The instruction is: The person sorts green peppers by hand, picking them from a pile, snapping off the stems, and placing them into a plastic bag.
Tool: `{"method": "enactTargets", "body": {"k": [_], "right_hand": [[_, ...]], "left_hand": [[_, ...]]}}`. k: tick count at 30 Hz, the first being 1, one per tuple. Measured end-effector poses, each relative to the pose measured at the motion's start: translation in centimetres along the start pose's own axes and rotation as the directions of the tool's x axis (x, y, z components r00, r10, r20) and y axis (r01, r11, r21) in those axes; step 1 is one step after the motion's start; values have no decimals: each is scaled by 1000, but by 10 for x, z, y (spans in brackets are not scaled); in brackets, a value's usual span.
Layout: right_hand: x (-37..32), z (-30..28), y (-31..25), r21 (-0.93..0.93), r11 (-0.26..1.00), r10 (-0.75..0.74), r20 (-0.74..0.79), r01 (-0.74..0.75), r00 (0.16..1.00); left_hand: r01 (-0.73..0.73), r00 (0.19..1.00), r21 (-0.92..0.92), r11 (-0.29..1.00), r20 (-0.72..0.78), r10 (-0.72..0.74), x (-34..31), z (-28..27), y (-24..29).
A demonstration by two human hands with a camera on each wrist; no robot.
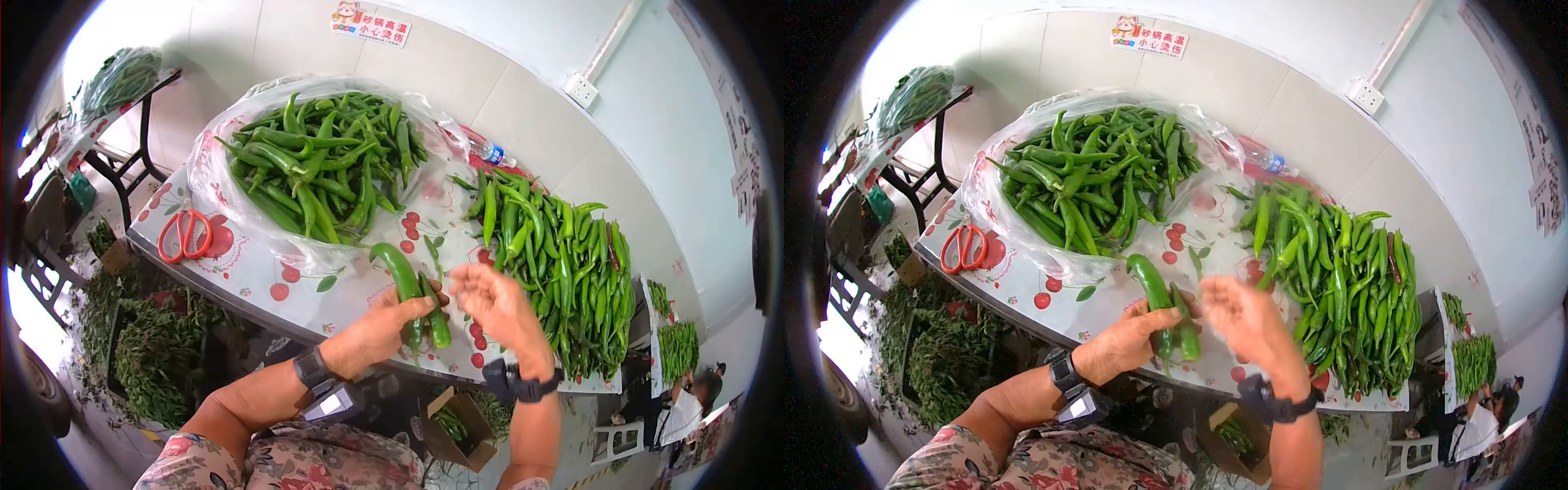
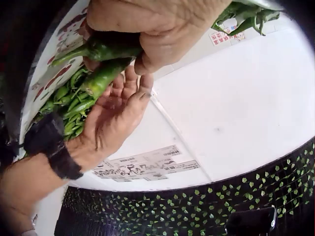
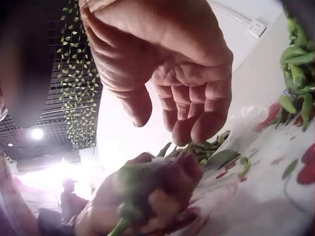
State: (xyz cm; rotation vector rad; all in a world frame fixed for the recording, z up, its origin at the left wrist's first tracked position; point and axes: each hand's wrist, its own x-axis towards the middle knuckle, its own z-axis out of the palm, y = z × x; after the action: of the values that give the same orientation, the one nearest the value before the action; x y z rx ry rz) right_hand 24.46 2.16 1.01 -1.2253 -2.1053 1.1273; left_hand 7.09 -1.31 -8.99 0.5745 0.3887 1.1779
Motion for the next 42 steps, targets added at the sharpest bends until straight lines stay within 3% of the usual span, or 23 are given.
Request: {"method": "enactTargets", "body": {"k": [1,4,8,9,12,13,16,17,20,21,22,24,25,26,27,29,30,31,34,37,40,42], "right_hand": [[-14,6,0,34,999,-6,-10,6,1000],[-39,24,-7,-227,974,-31,-16,27,999],[-42,45,24,-371,899,-310,-166,232,936],[-44,45,17,-315,935,-222,-163,163,961],[-53,45,30,-75,977,-214,-276,201,937],[-58,43,38,-90,962,-273,-362,258,891],[-69,32,51,-100,962,-270,-471,254,840],[-75,32,49,26,982,-151,-485,187,861],[-79,39,73,67,989,-80,-489,129,869],[-80,43,82,37,984,-131,-521,175,844],[-79,43,82,55,981,-128,-529,184,839],[-80,46,82,98,976,-111,-540,193,834],[-80,46,85,57,982,-120,-539,178,834],[-80,47,89,15,986,-132,-538,165,833],[-78,47,92,-27,988,-143,-536,153,832],[-78,46,89,-66,982,-186,-537,179,823],[-79,47,88,-83,979,-202,-538,187,818],[-79,47,87,-97,976,-215,-537,193,816],[-79,46,87,-148,966,-258,-532,212,807],[-76,48,88,-173,958,-287,-559,229,778],[-77,48,84,-164,960,-281,-563,228,777],[-78,49,82,-159,963,-269,-561,217,783]], "left_hand": [[4,1000,14,1000,-4,-4,1,-3,-1],[35,999,11,999,13,-35,1,-4,1],[49,997,63,997,60,-52,2,-3,2],[56,996,69,996,61,-60,2,-3,1],[106,991,68,992,75,-111,0,-2,4],[144,985,57,988,91,-149,-2,2,9],[271,957,88,959,85,-278,-5,5,17],[314,944,109,943,73,-323,-3,6,19],[336,935,227,914,40,-353,12,9,31],[-60,976,718,693,188,-111,21,16,55],[-429,901,887,168,434,13,36,23,87],[-298,946,668,681,302,118,77,17,135],[-261,958,453,852,233,169,97,14,160],[-112,990,142,983,103,98,106,3,175],[-336,942,639,692,237,238,120,-27,178],[-448,894,706,548,346,285,123,-50,173],[-361,924,388,848,269,270,109,-50,162],[-223,954,-22,975,202,223,100,-49,156],[-203,969,-98,974,-160,186,93,-40,152],[-230,957,-105,967,-204,206,97,-36,147],[-117,945,-146,982,-320,65,92,-31,148],[-25,991,22,999,-133,28,87,-41,141]]}}
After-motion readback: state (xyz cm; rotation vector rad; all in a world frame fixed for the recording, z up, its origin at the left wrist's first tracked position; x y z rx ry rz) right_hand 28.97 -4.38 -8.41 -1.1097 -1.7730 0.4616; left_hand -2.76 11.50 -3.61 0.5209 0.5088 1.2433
